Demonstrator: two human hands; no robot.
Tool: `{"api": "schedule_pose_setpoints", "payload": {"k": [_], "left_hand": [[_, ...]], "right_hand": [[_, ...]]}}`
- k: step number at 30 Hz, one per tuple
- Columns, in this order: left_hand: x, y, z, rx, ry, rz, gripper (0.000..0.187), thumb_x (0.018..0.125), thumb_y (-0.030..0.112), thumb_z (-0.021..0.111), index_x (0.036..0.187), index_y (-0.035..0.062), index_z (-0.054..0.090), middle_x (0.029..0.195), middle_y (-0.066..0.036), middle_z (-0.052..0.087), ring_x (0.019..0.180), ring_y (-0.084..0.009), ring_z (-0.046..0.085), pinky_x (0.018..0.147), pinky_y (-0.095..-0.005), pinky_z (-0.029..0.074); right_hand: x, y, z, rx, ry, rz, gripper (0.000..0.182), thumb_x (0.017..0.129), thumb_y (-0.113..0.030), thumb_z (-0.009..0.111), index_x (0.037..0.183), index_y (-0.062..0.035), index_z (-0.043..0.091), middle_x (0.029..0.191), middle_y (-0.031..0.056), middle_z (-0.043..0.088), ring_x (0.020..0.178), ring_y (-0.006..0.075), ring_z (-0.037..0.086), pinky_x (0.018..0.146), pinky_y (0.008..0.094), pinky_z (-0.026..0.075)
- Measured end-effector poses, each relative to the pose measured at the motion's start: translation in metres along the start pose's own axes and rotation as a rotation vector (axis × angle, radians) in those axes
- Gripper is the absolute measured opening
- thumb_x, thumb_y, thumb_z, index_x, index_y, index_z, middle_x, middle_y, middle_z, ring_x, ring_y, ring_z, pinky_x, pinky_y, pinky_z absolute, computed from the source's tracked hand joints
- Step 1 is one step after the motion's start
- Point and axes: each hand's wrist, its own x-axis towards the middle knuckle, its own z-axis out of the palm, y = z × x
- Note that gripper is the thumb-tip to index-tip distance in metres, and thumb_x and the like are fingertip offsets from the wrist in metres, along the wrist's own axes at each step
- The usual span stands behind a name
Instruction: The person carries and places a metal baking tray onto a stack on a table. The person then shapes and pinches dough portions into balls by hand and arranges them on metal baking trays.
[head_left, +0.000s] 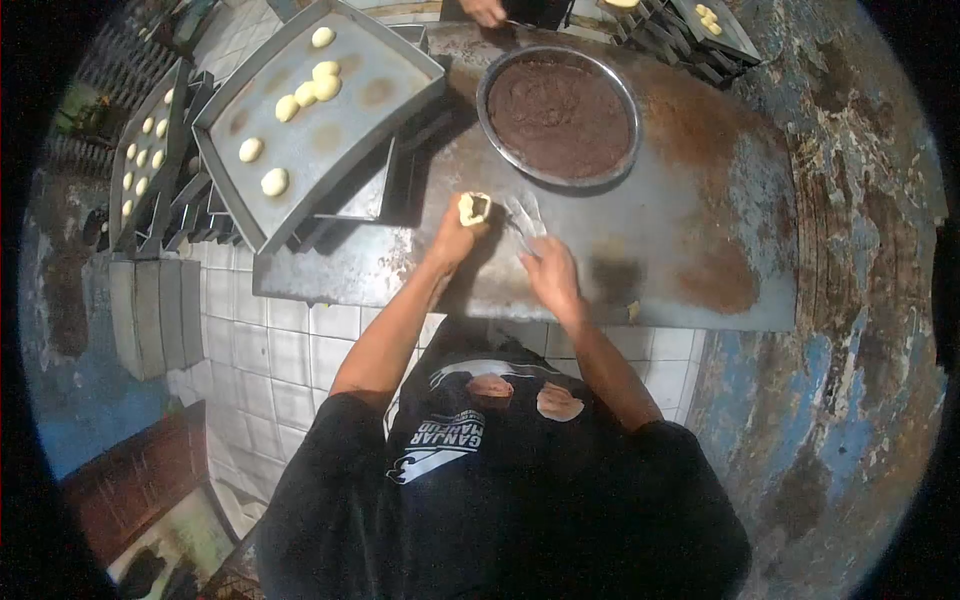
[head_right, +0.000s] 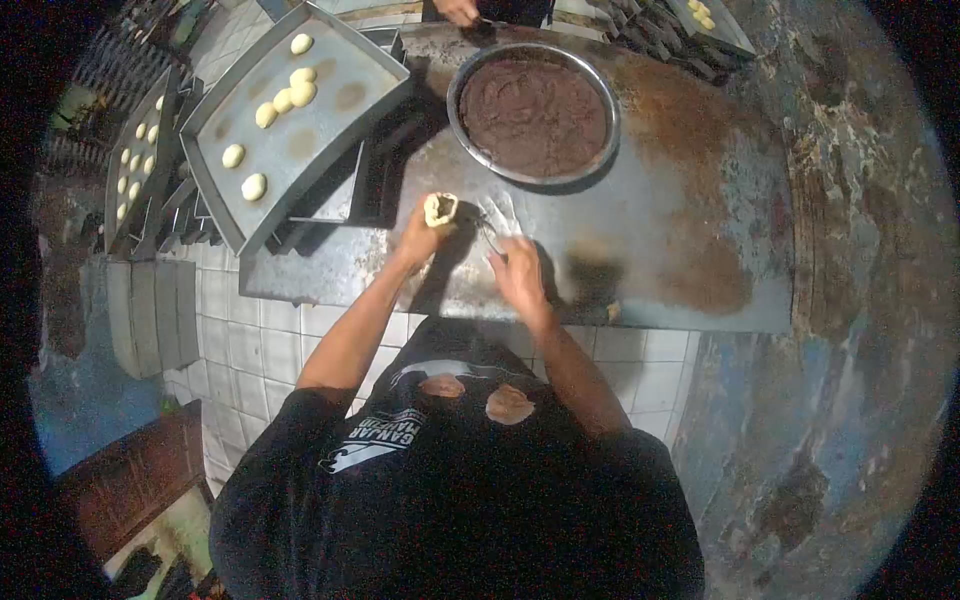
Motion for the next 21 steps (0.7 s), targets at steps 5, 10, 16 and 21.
{"api": "schedule_pose_setpoints", "payload": {"k": [5, 10, 16, 21], "left_hand": [[-0.09, 0.028, 0.043, 0.109, -0.204, 0.142, 0.067, 0.079, 0.013, 0.084, 0.134, 0.007, 0.047, 0.115, -0.013, 0.067, 0.108, -0.0239, 0.066, 0.092, -0.0382, 0.053], [-0.121, 0.018, 0.064, -0.164, -0.172, 0.101, 0.039, 0.088, 0.023, 0.08, 0.115, 0.008, 0.056, 0.095, -0.003, 0.065, 0.087, -0.0147, 0.062, 0.073, -0.0319, 0.052], [-0.166, 0.047, 0.078, -0.303, -0.242, 0.006, 0.026, 0.097, 0.03, 0.071, 0.108, 0.0066, 0.067, 0.096, -0.001, 0.065, 0.086, -0.0127, 0.061, 0.071, -0.0277, 0.049], [-0.193, 0.06, 0.07, 0.028, -0.066, 0.512, 0.045, 0.101, 0.037, 0.064, 0.132, 0.004, 0.067, 0.122, -0.013, 0.068, 0.102, -0.0197, 0.065, 0.09, -0.0354, 0.052]], "right_hand": [[0.003, -0.054, -0.036, 0.444, -0.026, 0.317, 0.035, 0.092, -0.013, 0.067, 0.124, 0.0009, 0.063, 0.098, 0.0198, 0.073, 0.085, 0.0352, 0.071, 0.078, 0.0445, 0.057], [-0.073, -0.06, -0.063, 0.179, -0.101, -0.181, 0.043, 0.1, -0.011, 0.052, 0.142, -0.0082, 0.054, 0.12, 0.0137, 0.071, 0.116, 0.0281, 0.064, 0.1, 0.0408, 0.048], [-0.114, -0.089, -0.086, 0.494, 0.191, 0.209, 0.046, 0.095, -0.008, 0.064, 0.139, -0.0017, 0.05, 0.109, 0.0113, 0.072, 0.089, 0.0159, 0.067, 0.082, 0.0303, 0.053], [-0.119, -0.056, -0.057, 1.06, 0.213, 0.374, 0.037, 0.091, -0.006, 0.07, 0.126, -0.0018, 0.059, 0.105, 0.0072, 0.069, 0.092, 0.0157, 0.064, 0.082, 0.0289, 0.052]]}}
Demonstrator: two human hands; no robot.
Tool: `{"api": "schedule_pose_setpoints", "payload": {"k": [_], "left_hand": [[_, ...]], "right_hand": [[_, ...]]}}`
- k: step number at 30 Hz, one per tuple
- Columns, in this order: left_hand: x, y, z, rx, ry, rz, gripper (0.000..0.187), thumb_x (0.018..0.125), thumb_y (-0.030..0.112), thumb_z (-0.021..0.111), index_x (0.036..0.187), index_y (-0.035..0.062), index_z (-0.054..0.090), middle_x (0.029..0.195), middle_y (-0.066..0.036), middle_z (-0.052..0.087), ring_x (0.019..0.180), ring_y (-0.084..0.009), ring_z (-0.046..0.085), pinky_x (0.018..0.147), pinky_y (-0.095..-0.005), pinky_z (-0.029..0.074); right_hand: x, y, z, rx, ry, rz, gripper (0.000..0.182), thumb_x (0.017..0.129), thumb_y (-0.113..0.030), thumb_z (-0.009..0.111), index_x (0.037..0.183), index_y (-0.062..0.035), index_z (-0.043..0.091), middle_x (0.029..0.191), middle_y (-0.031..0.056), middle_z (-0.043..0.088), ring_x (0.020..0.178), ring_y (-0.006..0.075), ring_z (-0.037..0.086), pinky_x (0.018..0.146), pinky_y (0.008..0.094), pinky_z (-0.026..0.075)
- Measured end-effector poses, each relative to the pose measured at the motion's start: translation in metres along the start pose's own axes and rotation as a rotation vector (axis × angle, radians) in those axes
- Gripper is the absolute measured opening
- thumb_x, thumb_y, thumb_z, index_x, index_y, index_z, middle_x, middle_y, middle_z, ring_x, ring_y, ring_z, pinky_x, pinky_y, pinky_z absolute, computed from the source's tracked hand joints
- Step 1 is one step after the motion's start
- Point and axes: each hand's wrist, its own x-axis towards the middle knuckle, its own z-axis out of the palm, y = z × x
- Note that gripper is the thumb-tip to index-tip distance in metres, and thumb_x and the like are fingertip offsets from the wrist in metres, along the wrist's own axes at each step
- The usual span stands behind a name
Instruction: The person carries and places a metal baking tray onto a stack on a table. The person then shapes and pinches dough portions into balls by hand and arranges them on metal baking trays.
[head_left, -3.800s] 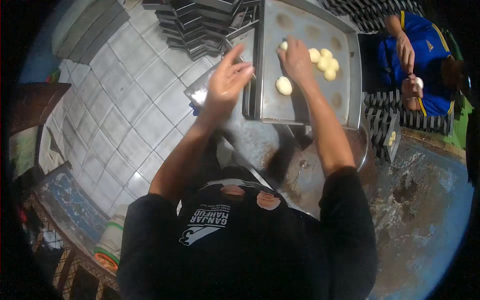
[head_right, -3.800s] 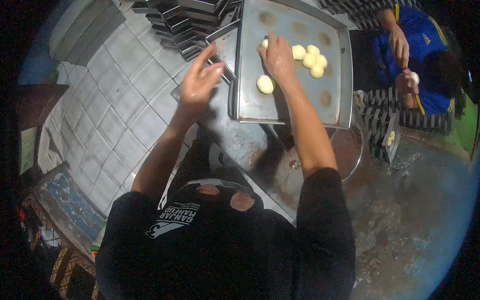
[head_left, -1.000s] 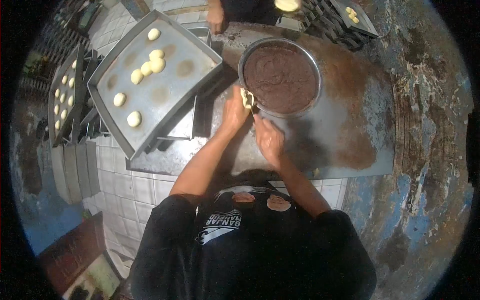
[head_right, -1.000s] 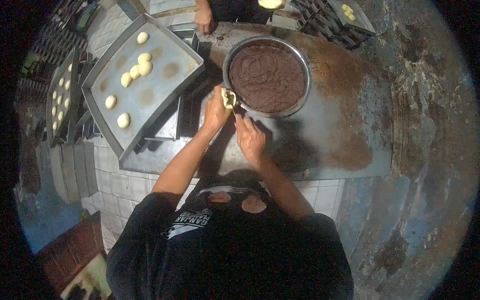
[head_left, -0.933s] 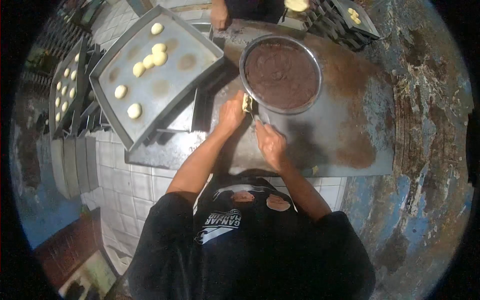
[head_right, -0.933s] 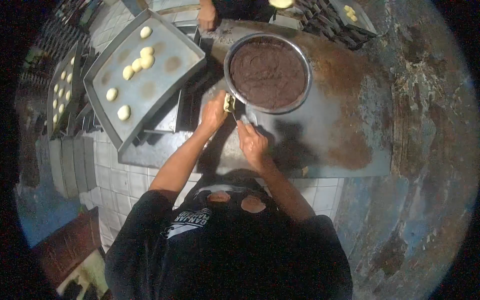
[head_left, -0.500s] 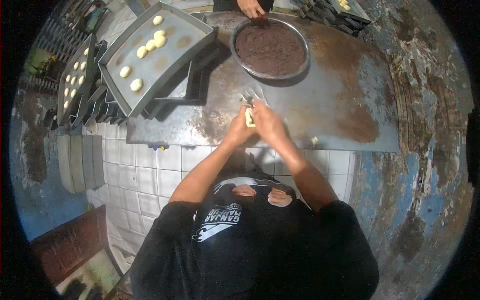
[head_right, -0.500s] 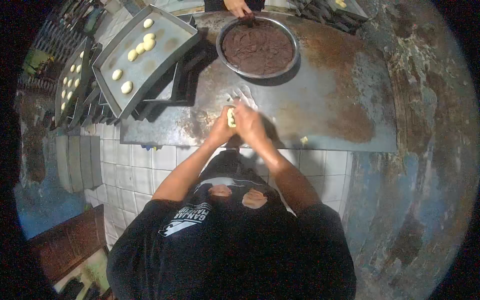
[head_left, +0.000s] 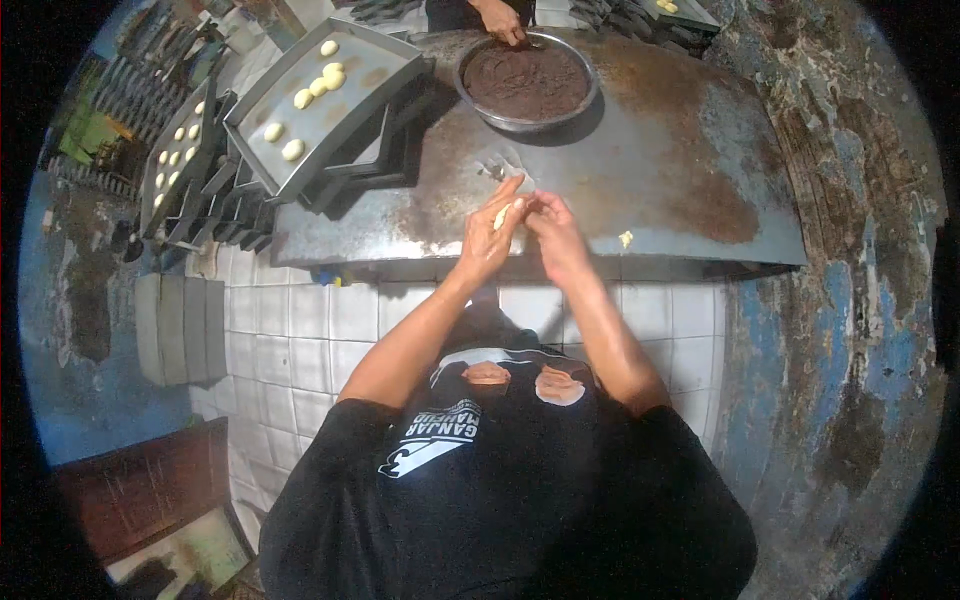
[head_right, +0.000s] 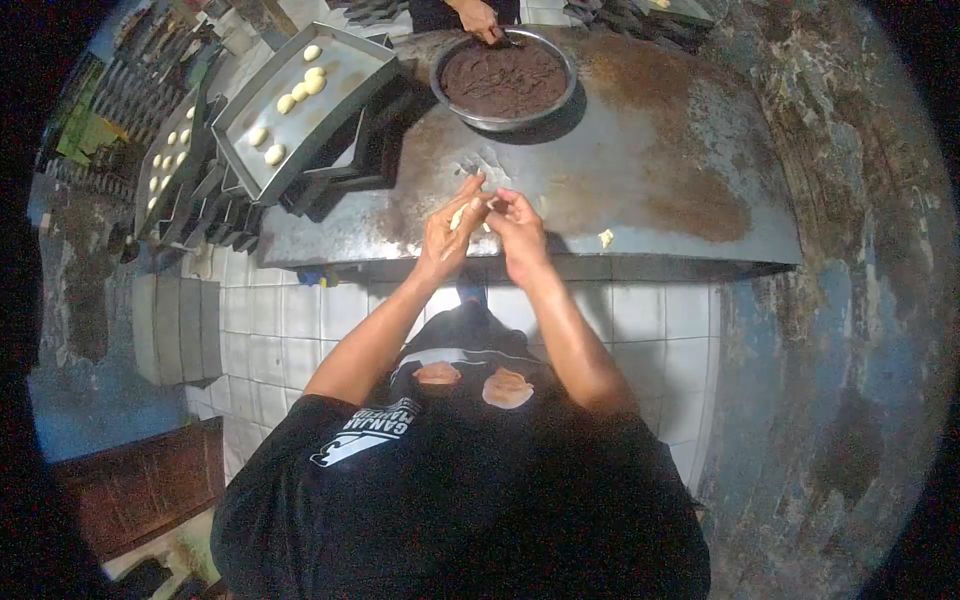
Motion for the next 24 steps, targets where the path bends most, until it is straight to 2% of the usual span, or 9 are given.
{"api": "schedule_pose_setpoints", "payload": {"k": [4, 6, 8, 10, 12, 14, 16, 18, 24], "left_hand": [[-0.01, 0.034, -0.042, 0.126, -0.22, -0.15, 0.05, 0.095, 0.031, 0.069, 0.137, 0.0042, 0.064, 0.131, -0.02, 0.067, 0.116, -0.0265, 0.065, 0.1, -0.0381, 0.05], [-0.01, 0.034, -0.066, 0.158, -0.341, -0.314, 0.052, 0.09, 0.026, 0.072, 0.136, 0.003, 0.064, 0.13, -0.021, 0.068, 0.115, -0.027, 0.067, 0.1, -0.0382, 0.05], [-0.005, 0.008, -0.086, 0.142, -0.26, -0.146, 0.051, 0.089, 0.023, 0.07, 0.136, 0.0039, 0.064, 0.126, -0.017, 0.07, 0.102, -0.0224, 0.068, 0.095, -0.0362, 0.052], [0.004, 0.034, -0.113, 0.105, -0.289, -0.561, 0.048, 0.097, 0.034, 0.064, 0.137, 0.0077, 0.065, 0.127, -0.012, 0.07, 0.107, -0.0189, 0.065, 0.098, -0.0337, 0.05], [0.002, 0.038, -0.124, -0.286, 0.063, -0.463, 0.051, 0.106, 0.052, 0.048, 0.129, 0.0118, 0.07, 0.104, -0.004, 0.07, 0.09, -0.0138, 0.061, 0.082, -0.0344, 0.051], [0.004, 0.021, -0.15, -0.442, 0.066, -0.58, 0.067, 0.107, 0.062, 0.036, 0.151, 0.0143, 0.052, 0.118, -0.004, 0.067, 0.104, -0.0163, 0.061, 0.095, -0.0359, 0.048], [0.008, 0.031, -0.171, -0.961, 0.196, -0.496, 0.074, 0.106, 0.063, 0.036, 0.162, 0.0154, 0.031, 0.132, -0.006, 0.061, 0.117, -0.0179, 0.057, 0.107, -0.0371, 0.042], [0.016, 0.008, -0.204, -0.661, 0.223, -0.309, 0.072, 0.106, 0.059, 0.041, 0.16, 0.0115, 0.034, 0.145, -0.009, 0.055, 0.13, -0.0182, 0.051, 0.113, -0.0369, 0.037], [0.046, -0.015, -0.35, -0.714, 0.537, -0.372, 0.06, 0.109, 0.036, 0.051, 0.155, 0.0, 0.039, 0.136, -0.012, 0.062, 0.119, -0.0173, 0.059, 0.102, -0.0285, 0.046]], "right_hand": [[0.009, -0.039, 0.001, 0.211, -0.443, 0.331, 0.029, 0.091, -0.005, 0.069, 0.119, -0.0009, 0.067, 0.107, 0.0085, 0.07, 0.097, 0.0173, 0.067, 0.086, 0.0341, 0.055], [-0.003, -0.09, 0.032, -0.92, -0.711, -0.289, 0.029, 0.092, -0.001, 0.063, 0.122, 0.0019, 0.066, 0.106, 0.0116, 0.073, 0.093, 0.0175, 0.07, 0.085, 0.0344, 0.057], [-0.008, -0.081, 0.064, -0.769, -0.724, -0.515, 0.033, 0.094, -0.005, 0.065, 0.126, 0.0022, 0.064, 0.103, 0.0151, 0.074, 0.089, 0.0227, 0.072, 0.085, 0.0371, 0.058], [0.001, -0.069, 0.097, 0.004, -0.335, -0.286, 0.043, 0.093, -0.016, 0.072, 0.13, 0.0022, 0.061, 0.103, 0.0189, 0.073, 0.094, 0.0303, 0.073, 0.088, 0.0408, 0.057], [-0.001, -0.058, 0.125, -0.098, -0.225, -0.358, 0.049, 0.095, -0.025, 0.072, 0.133, 0.0033, 0.057, 0.105, 0.0181, 0.072, 0.103, 0.0297, 0.071, 0.094, 0.0413, 0.055], [-0.003, -0.039, 0.16, -0.701, -0.312, -0.972, 0.047, 0.1, -0.027, 0.068, 0.13, 0.0065, 0.056, 0.107, 0.0147, 0.071, 0.107, 0.0219, 0.067, 0.094, 0.0376, 0.053], [0.001, -0.02, 0.202, -0.61, -0.324, -0.92, 0.046, 0.102, -0.033, 0.065, 0.127, 0.0053, 0.057, 0.115, 0.0104, 0.067, 0.109, 0.0181, 0.063, 0.093, 0.0363, 0.052], [0.012, -0.019, 0.25, -0.076, -0.409, 0.054, 0.048, 0.104, -0.039, 0.062, 0.125, 0.0033, 0.058, 0.116, 0.0095, 0.065, 0.107, 0.0189, 0.062, 0.092, 0.0364, 0.051], [0.106, -0.007, 0.411, 0.126, -0.926, 0.654, 0.037, 0.105, -0.034, 0.059, 0.125, -0.0028, 0.062, 0.115, 0.0072, 0.068, 0.104, 0.0178, 0.067, 0.09, 0.0357, 0.055]]}}
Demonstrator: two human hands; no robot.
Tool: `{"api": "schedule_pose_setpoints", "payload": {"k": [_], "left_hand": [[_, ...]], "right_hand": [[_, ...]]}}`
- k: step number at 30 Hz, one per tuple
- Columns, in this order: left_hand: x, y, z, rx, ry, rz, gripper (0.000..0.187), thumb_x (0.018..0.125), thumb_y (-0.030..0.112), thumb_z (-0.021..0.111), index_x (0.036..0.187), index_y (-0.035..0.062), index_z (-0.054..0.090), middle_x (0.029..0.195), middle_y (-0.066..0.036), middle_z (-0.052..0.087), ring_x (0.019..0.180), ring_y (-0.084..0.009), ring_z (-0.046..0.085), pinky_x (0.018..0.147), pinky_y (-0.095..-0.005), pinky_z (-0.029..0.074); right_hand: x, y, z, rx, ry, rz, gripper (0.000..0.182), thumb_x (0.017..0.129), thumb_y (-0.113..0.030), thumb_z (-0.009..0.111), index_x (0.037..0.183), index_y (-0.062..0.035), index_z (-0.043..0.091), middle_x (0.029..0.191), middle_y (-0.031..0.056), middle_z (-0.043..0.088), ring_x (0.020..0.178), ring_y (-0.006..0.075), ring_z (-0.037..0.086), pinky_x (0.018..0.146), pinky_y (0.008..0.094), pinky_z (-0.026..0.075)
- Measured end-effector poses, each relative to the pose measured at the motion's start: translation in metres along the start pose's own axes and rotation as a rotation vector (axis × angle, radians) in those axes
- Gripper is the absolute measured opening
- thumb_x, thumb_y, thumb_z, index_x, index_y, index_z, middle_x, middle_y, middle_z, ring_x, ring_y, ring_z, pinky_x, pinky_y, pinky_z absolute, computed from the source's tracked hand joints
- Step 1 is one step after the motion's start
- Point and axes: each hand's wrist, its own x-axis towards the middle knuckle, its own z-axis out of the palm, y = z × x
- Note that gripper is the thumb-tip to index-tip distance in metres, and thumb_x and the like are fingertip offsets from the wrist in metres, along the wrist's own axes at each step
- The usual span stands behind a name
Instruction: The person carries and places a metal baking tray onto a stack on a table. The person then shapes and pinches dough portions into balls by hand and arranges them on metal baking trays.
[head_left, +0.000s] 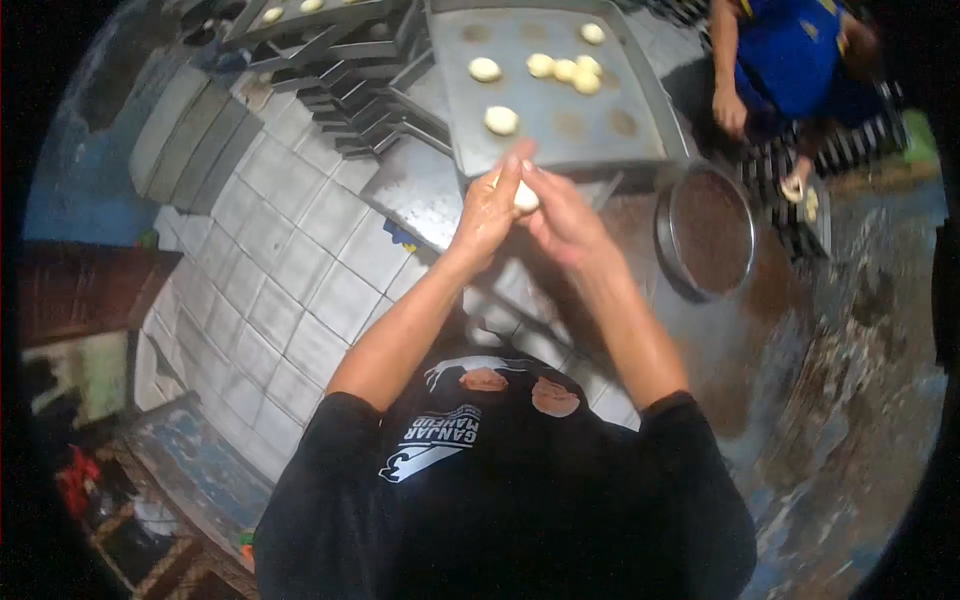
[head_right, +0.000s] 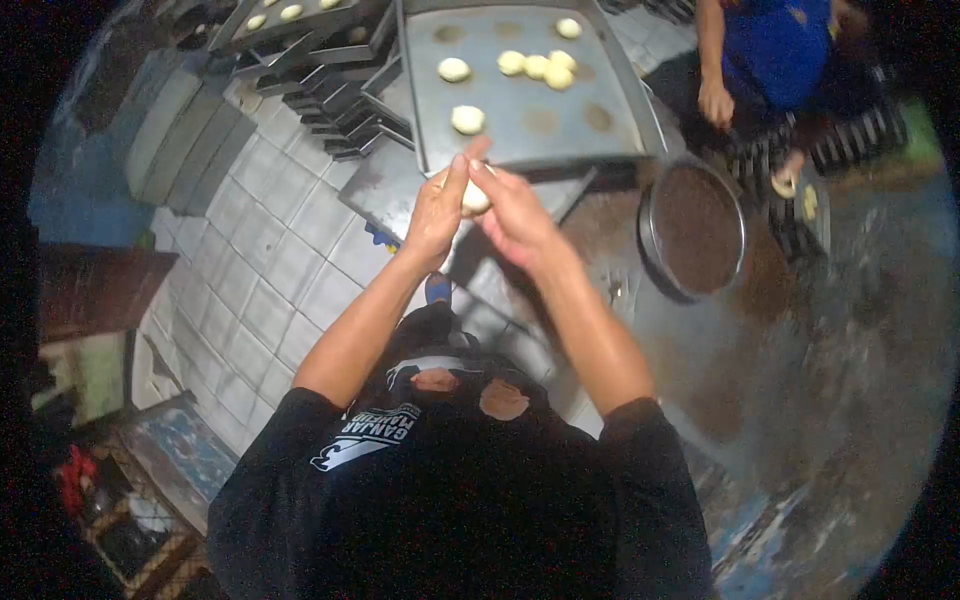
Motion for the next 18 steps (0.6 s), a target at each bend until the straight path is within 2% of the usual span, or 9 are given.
{"api": "schedule_pose_setpoints", "payload": {"k": [4, 6, 7, 9, 10, 12, 14, 16, 18], "left_hand": [[0.038, 0.03, -0.081, 0.197, 0.251, 0.479, 0.069, 0.105, 0.024, 0.058, 0.162, 0.0052, 0.023, 0.162, -0.016, 0.034, 0.134, -0.0217, 0.051, 0.106, -0.0351, 0.046], [0.031, 0.048, -0.141, 0.256, 0.353, 0.381, 0.061, 0.104, 0.023, 0.059, 0.157, 0.0039, 0.034, 0.154, -0.016, 0.047, 0.129, -0.0239, 0.057, 0.105, -0.0368, 0.047], [0.021, 0.055, -0.163, 0.236, 0.468, 0.303, 0.055, 0.104, 0.024, 0.06, 0.152, 0.0026, 0.043, 0.148, -0.016, 0.053, 0.122, -0.0241, 0.061, 0.103, -0.0372, 0.049], [-0.002, 0.044, -0.226, 0.335, 0.616, 0.267, 0.049, 0.104, 0.017, 0.06, 0.149, 0.0031, 0.047, 0.145, -0.013, 0.056, 0.122, -0.0207, 0.061, 0.101, -0.0338, 0.05], [-0.017, 0.04, -0.25, 0.351, 0.703, 0.221, 0.047, 0.104, 0.018, 0.06, 0.148, 0.0033, 0.049, 0.143, -0.012, 0.058, 0.122, -0.0209, 0.061, 0.101, -0.0346, 0.049], [-0.055, 0.027, -0.289, 0.408, 0.863, 0.111, 0.046, 0.104, 0.02, 0.059, 0.146, 0.0036, 0.051, 0.141, -0.012, 0.059, 0.121, -0.0212, 0.061, 0.102, -0.0355, 0.049], [-0.088, 0.019, -0.312, 0.443, 0.947, 0.05, 0.045, 0.104, 0.021, 0.059, 0.146, 0.0038, 0.052, 0.141, -0.012, 0.06, 0.12, -0.0213, 0.061, 0.102, -0.0356, 0.048], [-0.106, 0.016, -0.316, 0.471, 1.077, -0.091, 0.044, 0.104, 0.019, 0.059, 0.145, 0.0034, 0.053, 0.139, -0.012, 0.061, 0.116, -0.02, 0.062, 0.101, -0.0343, 0.048], [-0.097, 0.011, -0.312, 0.442, 1.045, -0.099, 0.044, 0.104, 0.019, 0.059, 0.144, 0.0032, 0.054, 0.139, -0.011, 0.061, 0.114, -0.0193, 0.062, 0.101, -0.0339, 0.047]], "right_hand": [[0.161, -0.076, -0.001, -0.713, 0.125, -0.072, 0.043, 0.1, -0.035, 0.064, 0.128, -0.0023, 0.06, 0.116, 0.012, 0.069, 0.102, 0.0206, 0.067, 0.085, 0.0375, 0.055], [0.252, -0.087, -0.007, -1.074, 0.439, -0.509, 0.048, 0.098, -0.036, 0.067, 0.128, 0.0005, 0.058, 0.119, 0.0198, 0.067, 0.103, 0.03, 0.067, 0.088, 0.042, 0.053], [0.295, -0.091, -0.018, -1.081, 0.416, -0.51, 0.048, 0.098, -0.036, 0.067, 0.128, 0.0005, 0.058, 0.119, 0.0198, 0.067, 0.103, 0.03, 0.067, 0.088, 0.042, 0.053], [0.366, -0.094, -0.045, -1.599, 0.348, -0.835, 0.055, 0.095, -0.037, 0.067, 0.131, 0.0033, 0.056, 0.129, 0.0268, 0.06, 0.116, 0.0408, 0.06, 0.099, 0.0494, 0.047], [0.387, -0.091, -0.049, -1.603, 0.326, -0.831, 0.055, 0.095, -0.037, 0.067, 0.131, 0.0033, 0.056, 0.129, 0.0268, 0.06, 0.116, 0.0408, 0.06, 0.099, 0.0494, 0.047], [0.418, -0.08, -0.057, -1.984, 0.144, -0.685, 0.056, 0.097, -0.038, 0.063, 0.134, 0.0034, 0.055, 0.135, 0.0289, 0.054, 0.128, 0.046, 0.049, 0.108, 0.0554, 0.038], [0.448, -0.07, -0.07, -1.965, 0.1, -0.648, 0.061, 0.1, -0.042, 0.058, 0.141, 0.0025, 0.05, 0.147, 0.0289, 0.046, 0.14, 0.0456, 0.04, 0.115, 0.0575, 0.03], [0.438, -0.056, -0.074, -1.872, 0.137, -0.802, 0.064, 0.102, -0.044, 0.053, 0.146, 0.0012, 0.046, 0.159, 0.0282, 0.034, 0.147, 0.0449, 0.032, 0.12, 0.0545, 0.025], [0.425, -0.088, -0.057, -2.039, 0.143, -0.616, 0.07, 0.103, -0.048, 0.051, 0.154, -0.0008, 0.039, 0.166, 0.023, 0.023, 0.153, 0.0384, 0.025, 0.124, 0.048, 0.022]]}}
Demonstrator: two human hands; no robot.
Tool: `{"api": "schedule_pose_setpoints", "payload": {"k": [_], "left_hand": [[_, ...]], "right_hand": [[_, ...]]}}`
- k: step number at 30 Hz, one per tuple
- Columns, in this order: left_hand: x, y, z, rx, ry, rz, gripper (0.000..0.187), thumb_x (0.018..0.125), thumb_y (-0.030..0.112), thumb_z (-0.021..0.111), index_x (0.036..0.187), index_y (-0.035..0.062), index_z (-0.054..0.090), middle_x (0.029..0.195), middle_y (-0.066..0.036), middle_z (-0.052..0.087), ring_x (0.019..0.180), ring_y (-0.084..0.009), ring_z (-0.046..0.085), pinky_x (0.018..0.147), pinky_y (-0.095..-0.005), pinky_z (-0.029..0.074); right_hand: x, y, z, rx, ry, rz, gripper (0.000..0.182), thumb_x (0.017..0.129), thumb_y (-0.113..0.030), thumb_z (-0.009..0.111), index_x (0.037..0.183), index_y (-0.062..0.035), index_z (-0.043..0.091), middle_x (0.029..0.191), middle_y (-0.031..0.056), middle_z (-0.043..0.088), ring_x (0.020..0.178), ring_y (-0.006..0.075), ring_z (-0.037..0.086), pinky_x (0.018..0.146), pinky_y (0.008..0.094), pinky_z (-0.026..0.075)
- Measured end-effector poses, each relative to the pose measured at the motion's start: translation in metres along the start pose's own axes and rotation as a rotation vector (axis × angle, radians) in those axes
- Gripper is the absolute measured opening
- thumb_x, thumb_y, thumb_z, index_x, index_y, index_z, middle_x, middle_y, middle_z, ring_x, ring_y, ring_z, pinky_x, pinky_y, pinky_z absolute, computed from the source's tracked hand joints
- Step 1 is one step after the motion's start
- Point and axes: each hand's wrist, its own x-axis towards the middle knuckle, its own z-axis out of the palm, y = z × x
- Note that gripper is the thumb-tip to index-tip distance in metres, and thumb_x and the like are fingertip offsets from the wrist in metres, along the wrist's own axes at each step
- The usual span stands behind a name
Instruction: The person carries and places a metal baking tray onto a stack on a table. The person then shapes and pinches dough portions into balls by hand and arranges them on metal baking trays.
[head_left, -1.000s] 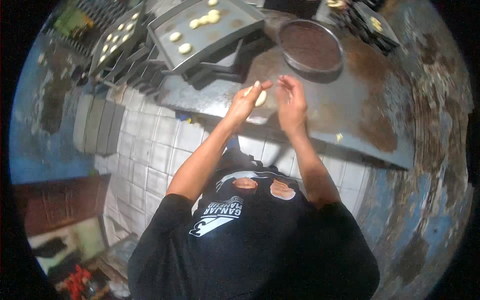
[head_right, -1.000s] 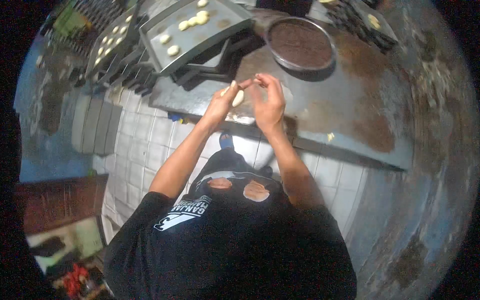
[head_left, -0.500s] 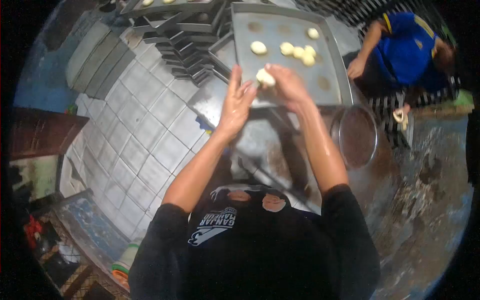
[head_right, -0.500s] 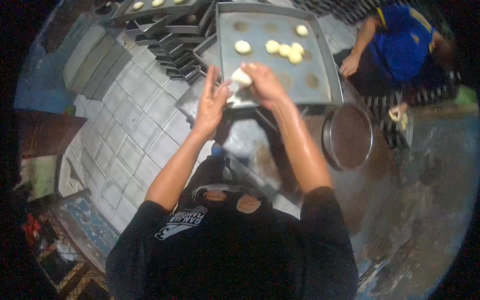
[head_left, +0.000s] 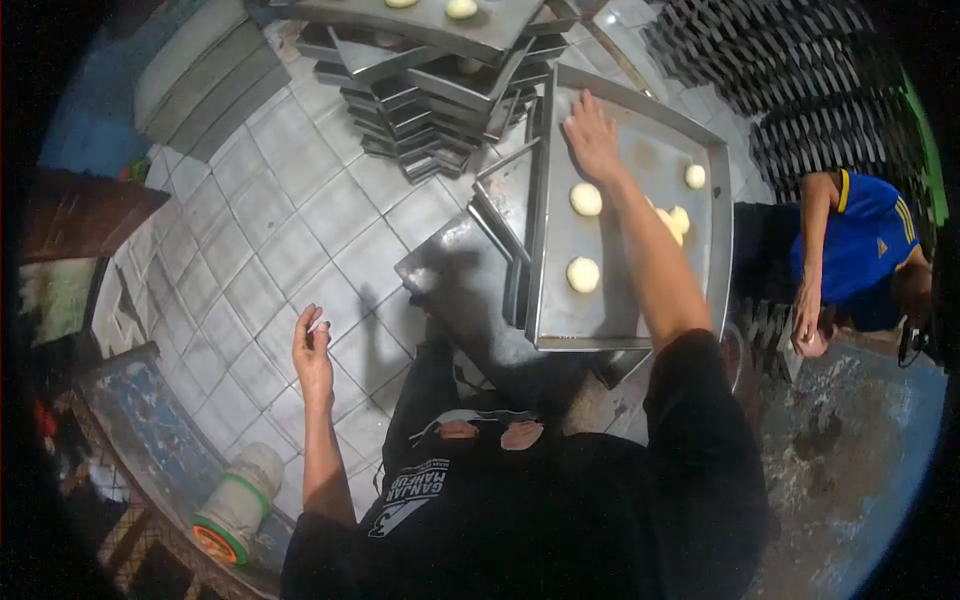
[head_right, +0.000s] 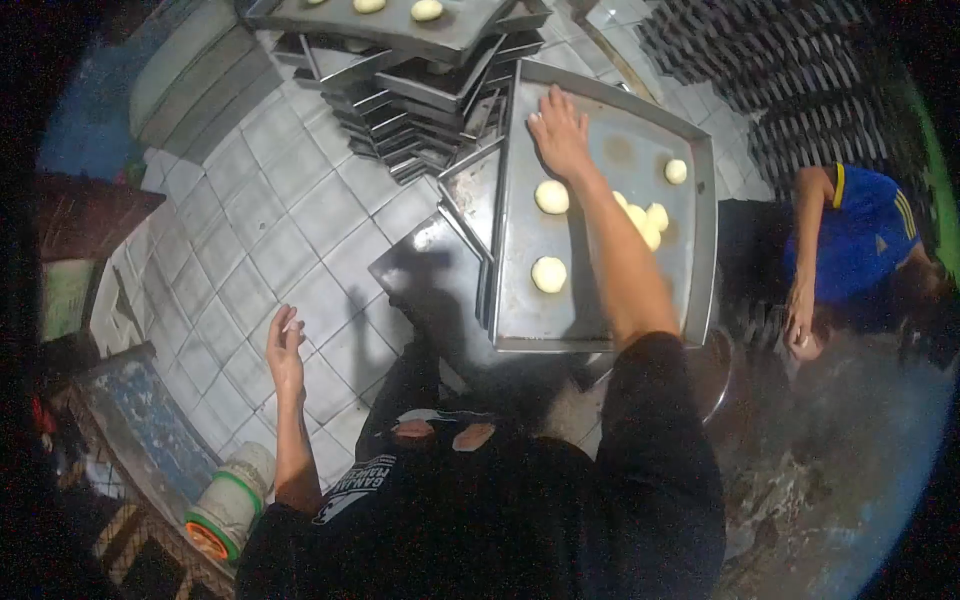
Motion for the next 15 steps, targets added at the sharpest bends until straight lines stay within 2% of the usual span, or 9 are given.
{"api": "schedule_pose_setpoints", "payload": {"k": [2, 4, 6, 7, 9, 11, 13, 14, 15], "left_hand": [[0.009, 0.018, 0.021, -0.023, -0.05, 0.019, 0.043, 0.104, 0.018, 0.059, 0.144, 0.003, 0.054, 0.138, -0.011, 0.061, 0.112, -0.0186, 0.062, 0.101, -0.0335, 0.047], [0.01, 0.047, 0.049, -0.141, -0.168, 0.152, 0.043, 0.103, 0.016, 0.059, 0.143, 0.0028, 0.054, 0.138, -0.011, 0.062, 0.111, -0.0182, 0.062, 0.1, -0.0335, 0.048], [0.01, 0.074, 0.075, -0.13, -0.261, 0.346, 0.041, 0.103, 0.014, 0.06, 0.141, 0.0021, 0.056, 0.136, -0.011, 0.063, 0.113, -0.0184, 0.063, 0.101, -0.0335, 0.048], [0.008, 0.088, 0.091, -0.114, -0.344, 0.415, 0.041, 0.103, 0.016, 0.06, 0.141, 0.001, 0.055, 0.136, -0.013, 0.062, 0.115, -0.0196, 0.063, 0.1, -0.0342, 0.049], [-0.007, 0.12, 0.131, -0.103, -0.54, 0.52, 0.041, 0.104, 0.016, 0.059, 0.141, -0.0006, 0.054, 0.135, -0.013, 0.063, 0.116, -0.0201, 0.064, 0.098, -0.0336, 0.051], [-0.041, 0.158, 0.169, -0.101, -0.768, 0.494, 0.041, 0.104, 0.017, 0.059, 0.141, -0.0008, 0.054, 0.132, -0.013, 0.064, 0.115, -0.0194, 0.064, 0.097, -0.032, 0.051], [-0.084, 0.179, 0.208, -0.175, -0.863, 0.499, 0.041, 0.106, 0.02, 0.056, 0.142, -0.0006, 0.052, 0.132, -0.013, 0.064, 0.115, -0.0195, 0.064, 0.099, -0.032, 0.051], [-0.11, 0.18, 0.229, -0.269, -0.842, 0.557, 0.042, 0.107, 0.022, 0.054, 0.142, -0.0006, 0.051, 0.132, -0.013, 0.064, 0.114, -0.0195, 0.064, 0.1, -0.0324, 0.051], [-0.137, 0.18, 0.247, -0.338, -0.814, 0.465, 0.042, 0.109, 0.024, 0.051, 0.142, -0.001, 0.051, 0.13, -0.013, 0.064, 0.112, -0.0194, 0.065, 0.101, -0.032, 0.051]], "right_hand": [[0.002, 0.001, -0.052, 0.899, -0.362, 0.211, 0.074, 0.105, -0.046, 0.049, 0.16, -0.0027, 0.025, 0.167, 0.0173, 0.026, 0.154, 0.0307, 0.026, 0.124, 0.0424, 0.022], [-0.005, 0.063, -0.065, 1.052, -0.363, 0.214, 0.068, 0.104, -0.048, 0.052, 0.153, -0.0012, 0.041, 0.162, 0.0158, 0.037, 0.149, 0.0259, 0.036, 0.125, 0.0394, 0.02], [-0.024, 0.094, -0.095, 0.688, -0.64, 0.291, 0.053, 0.102, -0.044, 0.056, 0.138, -0.0058, 0.063, 0.148, 0.0134, 0.057, 0.14, 0.0262, 0.049, 0.127, 0.0442, 0.016], [-0.053, 0.078, -0.103, 0.19, -0.63, 0.138, 0.043, 0.098, -0.038, 0.06, 0.13, -0.0108, 0.069, 0.132, 0.0097, 0.066, 0.133, 0.0278, 0.055, 0.125, 0.0524, 0.017], [-0.103, 0.043, -0.116, -0.377, -0.573, -0.022, 0.032, 0.092, -0.031, 0.065, 0.116, -0.0128, 0.075, 0.112, 0.0075, 0.074, 0.122, 0.0296, 0.062, 0.121, 0.061, 0.021], [-0.135, 0.021, -0.134, -0.444, -0.542, -0.012, 0.03, 0.091, -0.029, 0.066, 0.111, -0.0098, 0.075, 0.107, 0.009, 0.073, 0.118, 0.0299, 0.063, 0.119, 0.0613, 0.024], [-0.174, -0.013, -0.169, -0.155, 0.018, 0.027, 0.024, 0.091, -0.024, 0.069, 0.106, -0.0053, 0.072, 0.101, 0.0119, 0.07, 0.105, 0.0306, 0.067, 0.106, 0.054, 0.043], [-0.2, -0.042, -0.19, 0.1, 0.199, 0.084, 0.022, 0.088, -0.019, 0.072, 0.104, -0.0037, 0.071, 0.098, 0.0146, 0.07, 0.1, 0.033, 0.067, 0.097, 0.0516, 0.047], [-0.229, -0.072, -0.207, 0.347, 0.389, 0.136, 0.021, 0.086, -0.013, 0.076, 0.103, -0.0022, 0.07, 0.095, 0.0174, 0.07, 0.095, 0.0355, 0.068, 0.088, 0.0492, 0.051]]}}
